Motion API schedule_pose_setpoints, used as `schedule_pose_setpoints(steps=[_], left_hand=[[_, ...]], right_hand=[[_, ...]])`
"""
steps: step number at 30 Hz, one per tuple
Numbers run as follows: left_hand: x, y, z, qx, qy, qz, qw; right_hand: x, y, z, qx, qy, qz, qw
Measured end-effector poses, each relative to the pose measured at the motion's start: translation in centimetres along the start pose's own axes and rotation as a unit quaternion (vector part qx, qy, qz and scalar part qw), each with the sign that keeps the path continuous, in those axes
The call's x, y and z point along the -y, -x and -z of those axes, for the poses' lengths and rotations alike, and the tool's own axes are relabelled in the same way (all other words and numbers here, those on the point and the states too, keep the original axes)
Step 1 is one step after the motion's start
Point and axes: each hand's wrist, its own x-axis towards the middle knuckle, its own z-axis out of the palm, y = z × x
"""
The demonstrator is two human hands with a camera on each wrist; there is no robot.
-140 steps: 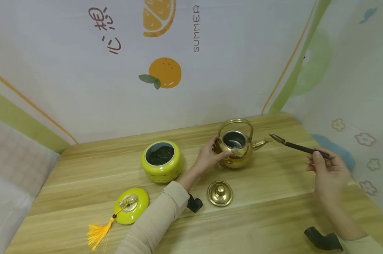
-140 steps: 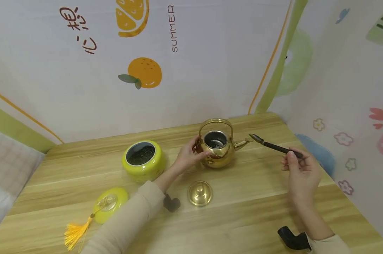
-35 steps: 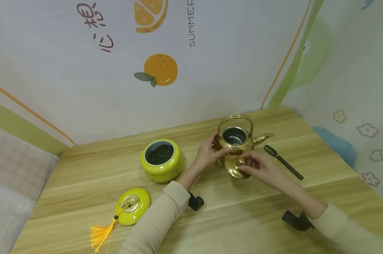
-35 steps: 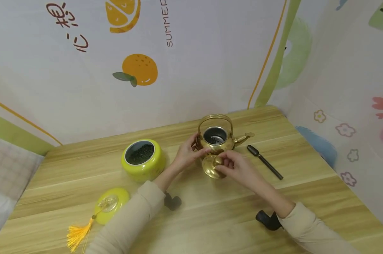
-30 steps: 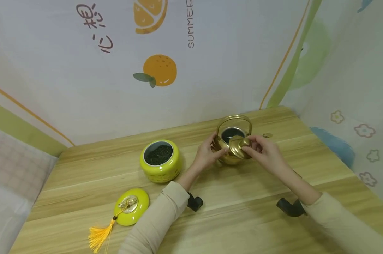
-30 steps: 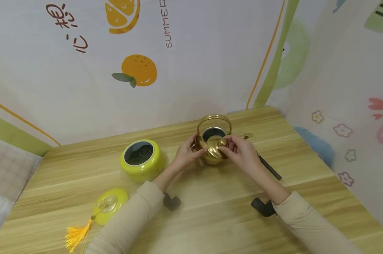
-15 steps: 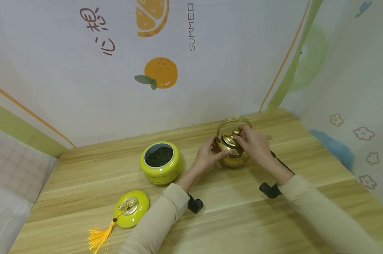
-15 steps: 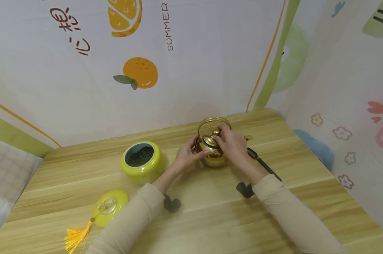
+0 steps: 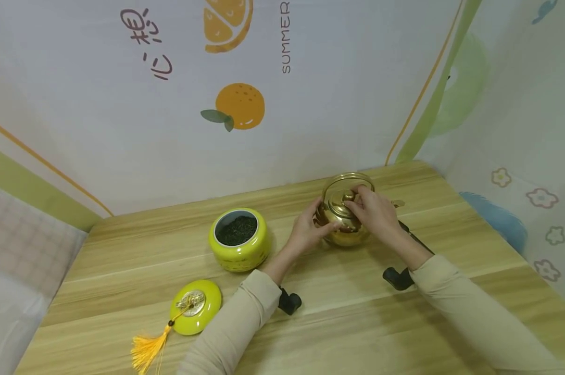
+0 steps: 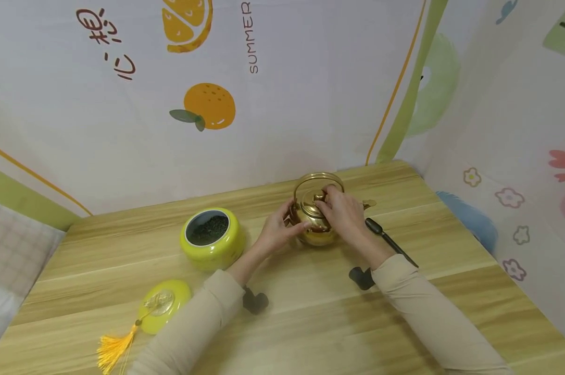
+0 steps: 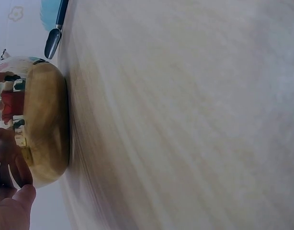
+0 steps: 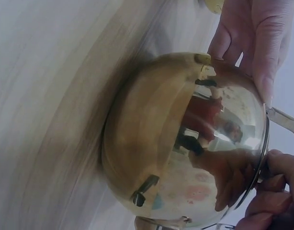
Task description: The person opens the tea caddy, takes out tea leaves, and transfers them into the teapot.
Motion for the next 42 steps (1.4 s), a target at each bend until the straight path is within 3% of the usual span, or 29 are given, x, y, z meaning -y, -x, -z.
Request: schedule_pose_setpoints(steps=[17, 29, 36, 42], left_hand=[[-0.6, 0.4, 0.8, -0.01, -0.007, 0.001, 0.9999], [-0.5, 0.7, 1.0, -0.01, -0.009, 0.005, 0.9999], [-0.6, 1.0, 0.8, 0.006, 0.003, 0.023, 0.9997], [-1.1, 1.6, 1.0, 0.0, -0.006, 0.031, 0.9995]], right_hand=[[0.8, -0.6, 0.3, 0.013, 0.001, 0.015, 0.9998], [0.8, -0.4, -0.3, 0.0, 0.001, 0.028, 0.9996], [0.3, 1.1, -0.8, -0.051, -0.044, 0.036, 0.9971], [0.3, 2.6, -0.8, -0.12, -0.121, 0.072, 0.9826]])
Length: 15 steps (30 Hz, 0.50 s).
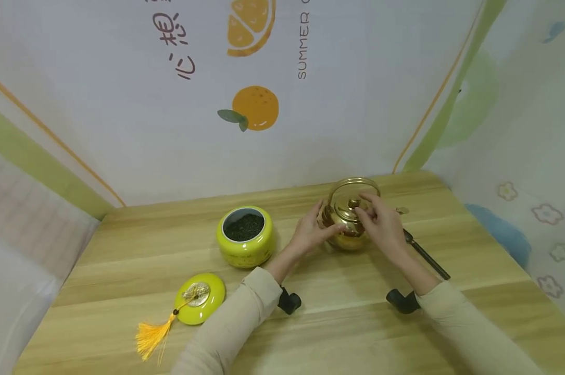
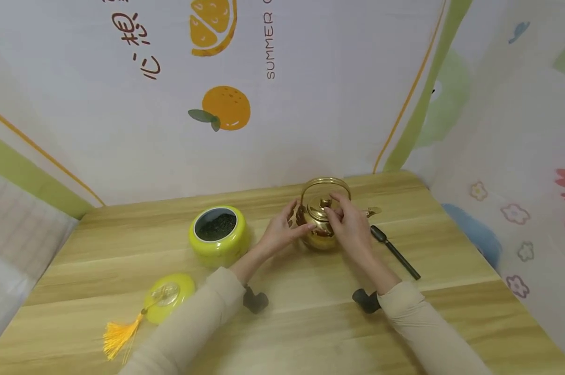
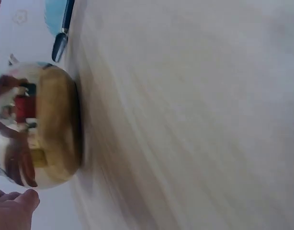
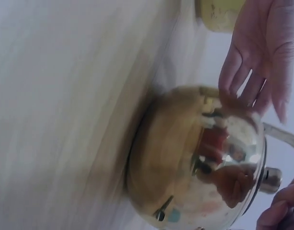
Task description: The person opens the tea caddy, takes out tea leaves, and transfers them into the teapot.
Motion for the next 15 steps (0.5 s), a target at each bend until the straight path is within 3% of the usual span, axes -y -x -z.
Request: schedule_pose_setpoints(steps=[3, 7, 11, 15], left_hand=[[-0.1, 1.3, 0.6, 0.007, 0.01, -0.009, 0.9999], [-0.1, 4.4, 1.8, 0.041, 0.051, -0.021, 0.9976], [0.6, 8.0, 3.2, 0.091, 0.087, -0.032, 0.9916], [1.7, 11.1, 4.8, 0.114, 0.102, -0.034, 0.9876]], right_hand=[[0.5, 0.4, -0.3, -0.02, -0.036, 0.02, 0.9989], [1.4, 0.4, -1.0, -0.026, -0.085, 0.062, 0.9941], [2.8, 0.4, -2.2, 0.014, -0.117, 0.069, 0.9906], [3.8, 0.6, -3.6, 0.061, -0.118, 0.045, 0.9901]])
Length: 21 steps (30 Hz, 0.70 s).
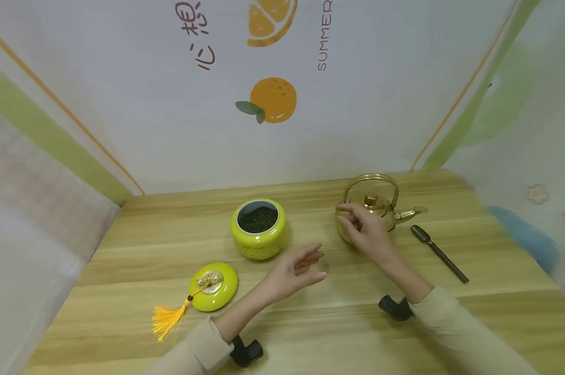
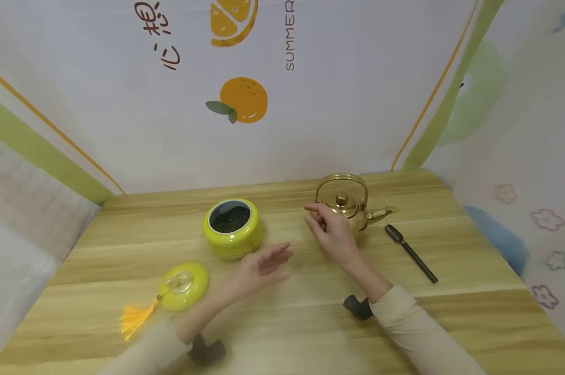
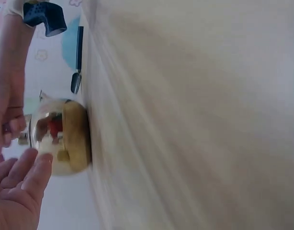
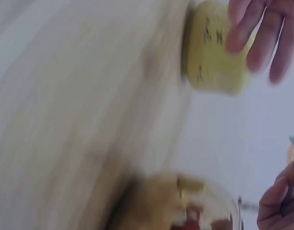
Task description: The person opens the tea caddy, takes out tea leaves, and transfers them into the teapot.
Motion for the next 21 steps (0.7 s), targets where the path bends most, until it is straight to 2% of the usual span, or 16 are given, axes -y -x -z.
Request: schedule_pose_setpoints(steps=[5, 9, 12, 15, 18, 21], left_hand=[[1.1, 4.2, 2.2, -0.032, -0.016, 0.024, 0.9991], [1.8, 7.4, 4.6, -0.098, -0.043, 0.035, 0.9936], [2.1, 9.1, 6.6, -0.165, -0.085, 0.032, 0.9821], [2.1, 10.3, 8.8, -0.222, -0.129, 0.029, 0.9661], [2.3, 11.2, 10.5, -0.252, -0.152, 0.041, 0.955], [2.7, 12.2, 11.5, -0.262, -0.151, 0.072, 0.9503]], right_hand=[[0.4, -0.5, -2.4, 0.05, -0.039, -0.035, 0.9974], [0.8, -1.2, -4.4, 0.094, -0.068, -0.066, 0.9911], [1.0, -1.9, -5.6, 0.12, -0.092, -0.088, 0.9846], [1.0, -2.8, -6.7, 0.147, -0.131, -0.104, 0.9749], [1.1, -3.4, -7.6, 0.176, -0.144, -0.112, 0.9673], [1.3, -3.8, -8.5, 0.2, -0.133, -0.103, 0.9652]])
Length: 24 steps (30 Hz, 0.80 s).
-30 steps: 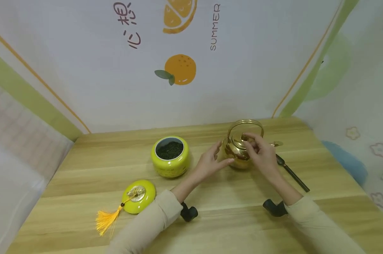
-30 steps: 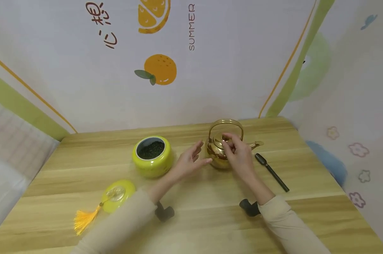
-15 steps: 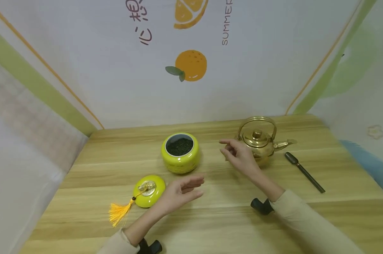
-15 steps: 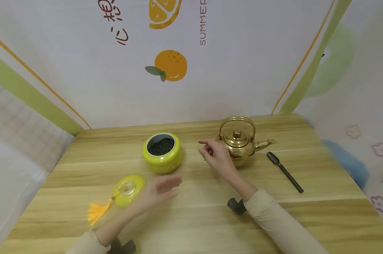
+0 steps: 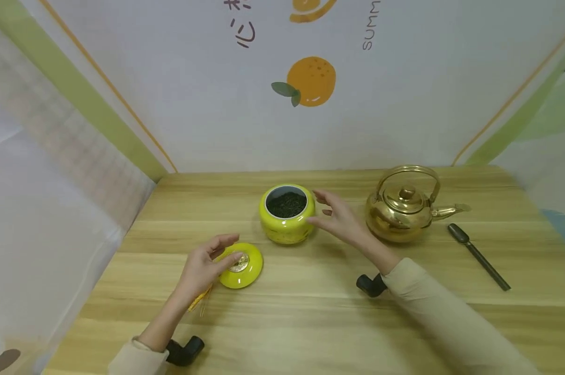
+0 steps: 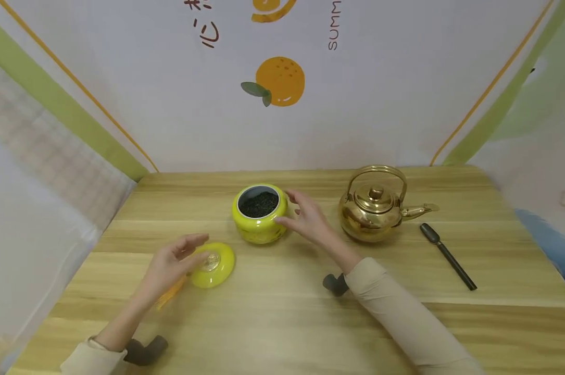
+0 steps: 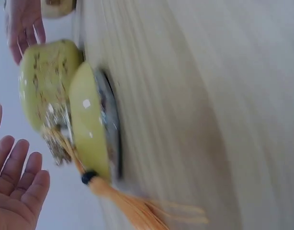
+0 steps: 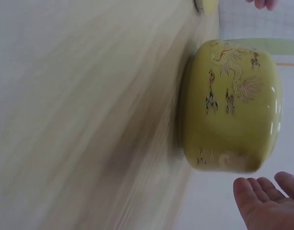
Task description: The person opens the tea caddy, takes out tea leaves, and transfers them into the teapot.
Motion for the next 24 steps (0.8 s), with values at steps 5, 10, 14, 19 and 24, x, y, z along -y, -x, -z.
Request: schedule_pose_setpoints(steps=[5, 10, 14, 19, 24], left_hand=[[0.8, 0.2, 0.7, 0.02, -0.02, 0.016, 0.9995], [1.5, 0.1, 0.7, 0.032, -0.04, 0.016, 0.9986], [1.9, -0.3, 0.5, 0.044, -0.048, 0.023, 0.9976], [2.0, -0.5, 0.4, 0.051, -0.063, 0.035, 0.9961], [2.1, -0.6, 0.3, 0.051, -0.083, 0.027, 0.9949]], right_hand=[[0.0, -1.1, -0.8, 0.021, 0.026, 0.003, 0.9995], [0.1, -1.5, -1.2, 0.032, 0.036, -0.003, 0.9988], [-0.2, -1.7, -1.2, 0.033, 0.04, -0.007, 0.9986], [-0.4, -1.9, -1.5, 0.032, 0.028, -0.012, 0.999], [-0.6, -2.0, -1.9, 0.028, 0.007, -0.021, 0.9994]])
